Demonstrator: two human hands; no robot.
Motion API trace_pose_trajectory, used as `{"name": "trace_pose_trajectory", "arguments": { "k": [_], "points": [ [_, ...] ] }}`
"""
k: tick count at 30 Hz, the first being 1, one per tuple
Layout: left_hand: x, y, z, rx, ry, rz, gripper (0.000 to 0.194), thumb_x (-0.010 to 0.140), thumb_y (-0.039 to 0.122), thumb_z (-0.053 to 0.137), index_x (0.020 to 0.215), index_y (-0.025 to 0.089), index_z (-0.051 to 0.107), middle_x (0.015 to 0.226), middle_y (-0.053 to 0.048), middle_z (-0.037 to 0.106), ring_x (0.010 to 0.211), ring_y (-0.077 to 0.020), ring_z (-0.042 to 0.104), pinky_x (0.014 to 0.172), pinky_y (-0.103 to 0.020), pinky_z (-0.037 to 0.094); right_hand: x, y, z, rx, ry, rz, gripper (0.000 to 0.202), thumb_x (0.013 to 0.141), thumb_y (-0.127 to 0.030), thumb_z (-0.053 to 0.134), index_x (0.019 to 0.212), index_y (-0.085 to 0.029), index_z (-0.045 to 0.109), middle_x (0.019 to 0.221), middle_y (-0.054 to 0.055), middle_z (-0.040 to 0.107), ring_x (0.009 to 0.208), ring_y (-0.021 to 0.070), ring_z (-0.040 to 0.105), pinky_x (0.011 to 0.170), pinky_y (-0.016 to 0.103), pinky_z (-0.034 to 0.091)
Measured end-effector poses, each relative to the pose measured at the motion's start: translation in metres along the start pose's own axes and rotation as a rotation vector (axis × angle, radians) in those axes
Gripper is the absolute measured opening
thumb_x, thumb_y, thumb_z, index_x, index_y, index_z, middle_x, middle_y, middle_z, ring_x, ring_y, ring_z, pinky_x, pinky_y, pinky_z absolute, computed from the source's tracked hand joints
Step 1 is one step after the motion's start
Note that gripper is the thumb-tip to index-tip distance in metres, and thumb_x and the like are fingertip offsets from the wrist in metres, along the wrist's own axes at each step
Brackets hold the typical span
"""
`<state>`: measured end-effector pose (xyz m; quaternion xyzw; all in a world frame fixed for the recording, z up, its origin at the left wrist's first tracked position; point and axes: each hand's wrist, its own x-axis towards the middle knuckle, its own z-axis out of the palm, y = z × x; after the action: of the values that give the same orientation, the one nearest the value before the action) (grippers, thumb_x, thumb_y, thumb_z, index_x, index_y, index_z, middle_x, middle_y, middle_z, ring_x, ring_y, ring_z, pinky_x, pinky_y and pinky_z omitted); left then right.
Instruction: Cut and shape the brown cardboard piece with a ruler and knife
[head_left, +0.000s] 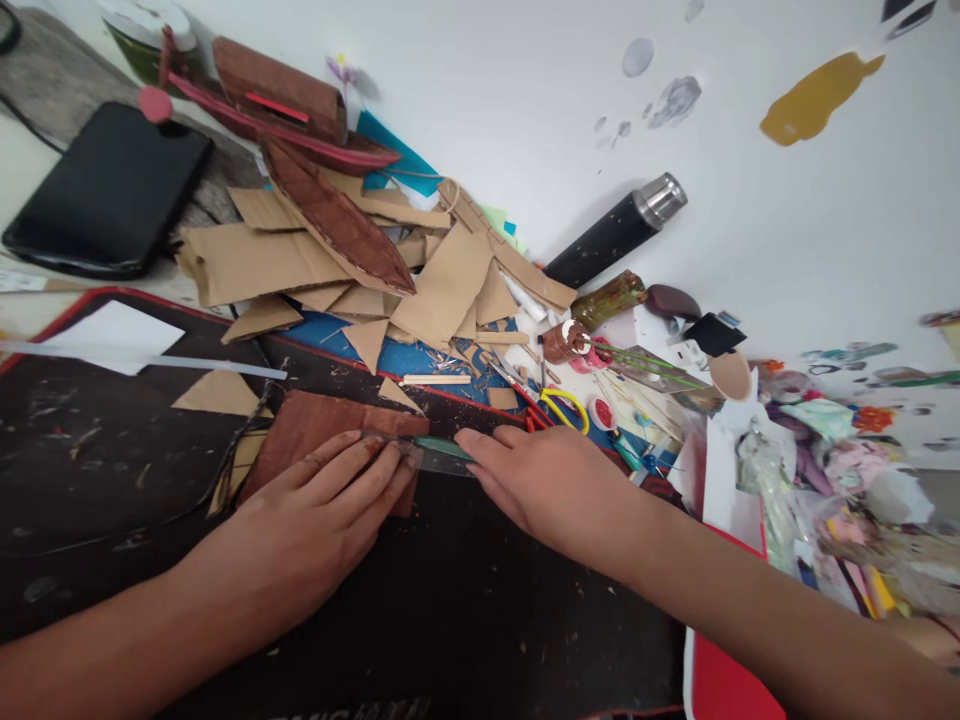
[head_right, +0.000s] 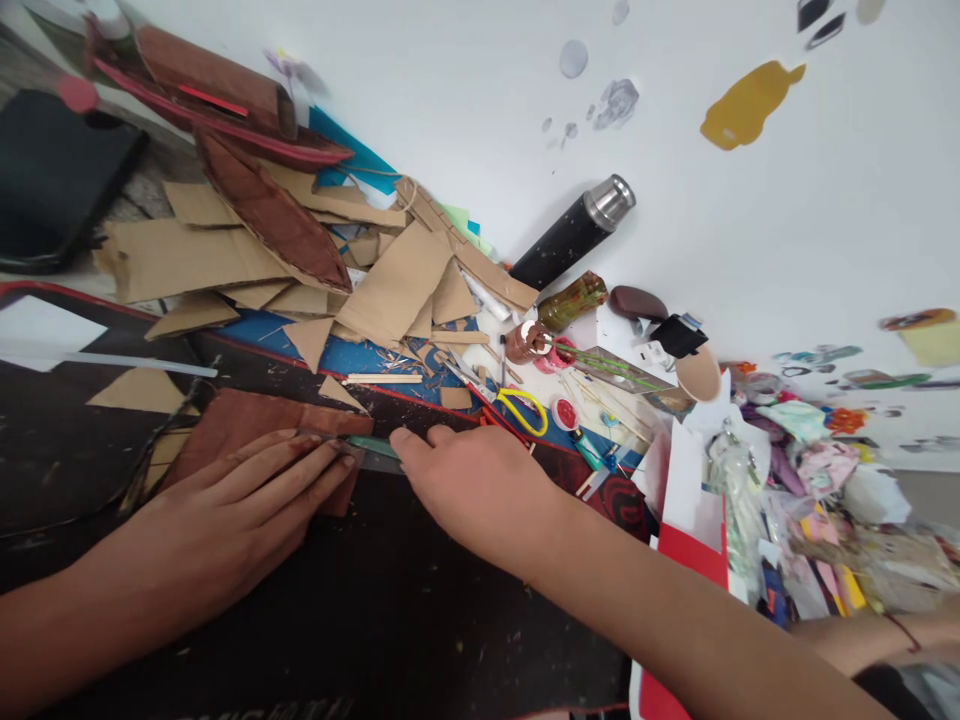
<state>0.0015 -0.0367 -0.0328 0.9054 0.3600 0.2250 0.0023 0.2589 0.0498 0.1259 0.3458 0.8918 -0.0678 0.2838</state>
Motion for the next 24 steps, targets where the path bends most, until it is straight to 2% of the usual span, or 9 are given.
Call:
{"name": "trace_pose_trajectory", "arguments": {
  "k": [7, 12, 17, 24],
  "points": [
    [0.0, 0.0, 0.0, 0.005, -0.008, -0.003, 0.053, 0.112, 0.031, 0.051, 0.158, 0.017, 0.072, 0.151, -0.011, 0.081, 0.144, -0.0328, 0.068, 0.133, -0.051, 0.046, -0.001, 0.0, 0.0, 0.027, -0.017, 0.033, 0.046, 0.115, -0.018, 0.066, 0.161, -0.018, 0.068, 0.111, 0.01, 0.086, 0.078, 0.0201, 0.078, 0.056, 0.034, 0.031],
    [-0.001, 0.0, -0.001, 0.02, -0.016, 0.032, 0.054, 0.11, 0.024, 0.047, 0.156, 0.016, 0.073, 0.15, -0.011, 0.082, 0.142, -0.0356, 0.068, 0.131, -0.056, 0.048, -0.001, -0.001, -0.003, 0.013, -0.05, 0.03, 0.048, 0.114, -0.016, 0.068, 0.162, -0.019, 0.067, 0.111, 0.009, 0.086, 0.082, 0.0219, 0.081, 0.057, 0.035, 0.033],
    [-0.001, 0.001, -0.002, 0.011, -0.031, 0.016, 0.056, 0.105, 0.025, 0.055, 0.158, 0.019, 0.072, 0.151, -0.011, 0.081, 0.144, -0.0346, 0.069, 0.132, -0.054, 0.05, 0.0, 0.002, -0.006, 0.041, -0.013, 0.009, 0.041, 0.113, -0.015, 0.067, 0.154, -0.018, 0.07, 0.108, 0.008, 0.086, 0.079, 0.0203, 0.079, 0.057, 0.034, 0.034],
    [-0.001, 0.001, -0.001, -0.017, -0.01, -0.014, 0.058, 0.108, 0.029, 0.055, 0.163, 0.019, 0.068, 0.151, -0.011, 0.08, 0.148, -0.032, 0.067, 0.137, -0.05, 0.044, 0.009, 0.006, -0.01, 0.08, 0.021, -0.012, 0.021, 0.113, -0.02, 0.069, 0.132, -0.018, 0.077, 0.101, 0.008, 0.086, 0.075, 0.019, 0.073, 0.059, 0.035, 0.026]
  ]
}}
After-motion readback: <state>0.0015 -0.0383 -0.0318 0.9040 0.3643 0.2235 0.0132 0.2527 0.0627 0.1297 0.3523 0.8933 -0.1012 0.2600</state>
